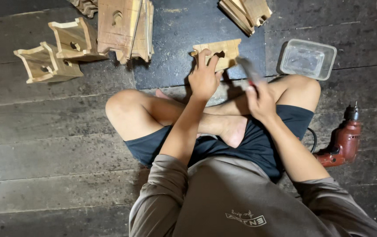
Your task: The person assembles small wooden components by aligning pre-cut wooden pieces and driving nails into them using a hammer.
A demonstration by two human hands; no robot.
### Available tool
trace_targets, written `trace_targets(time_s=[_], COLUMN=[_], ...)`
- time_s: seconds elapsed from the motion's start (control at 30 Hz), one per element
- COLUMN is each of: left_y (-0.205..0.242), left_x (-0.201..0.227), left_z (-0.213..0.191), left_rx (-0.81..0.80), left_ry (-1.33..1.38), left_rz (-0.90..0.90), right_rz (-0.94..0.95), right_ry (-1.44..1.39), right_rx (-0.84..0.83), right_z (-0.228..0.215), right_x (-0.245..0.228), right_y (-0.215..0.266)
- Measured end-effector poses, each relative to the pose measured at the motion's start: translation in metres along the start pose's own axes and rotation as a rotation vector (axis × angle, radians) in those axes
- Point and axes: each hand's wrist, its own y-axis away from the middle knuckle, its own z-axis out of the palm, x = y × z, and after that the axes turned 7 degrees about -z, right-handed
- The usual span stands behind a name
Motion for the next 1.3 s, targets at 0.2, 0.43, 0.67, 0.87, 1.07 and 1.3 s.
trace_targets(time_s=[0.2,0.43,0.67,0.87,1.07,1.3], left_y=[0.001,0.009,0.002,-0.01,0.002,0.004], left_x=[0.002,0.007,-0.001,-0.002,0.003,0.005], left_z=[-0.004,-0.006,0.003,0.004,-0.002,-0.011], left_rx=[-0.004,0.024,0.013,0.006,0.031,0.027], left_ry=[-0.019,0.002,-0.001,-0.05,-0.027,-0.005], left_rz=[0.001,0.011,0.006,-0.001,0.01,0.021], right_rz=[0.005,0.195,-0.001,0.094,0.203,0.303], right_ry=[-0.068,-0.081,-0.032,-0.035,-0.127,-0.156], right_rx=[0.125,-0.061,0.127,0.072,-0.029,-0.035], right_z=[0.005,0.014,0.008,0.003,0.01,0.02], right_x=[0.031,0.022,0.017,0.015,0.033,0.034], right_y=[0.037,0.027,0.021,0.008,0.016,0.02])
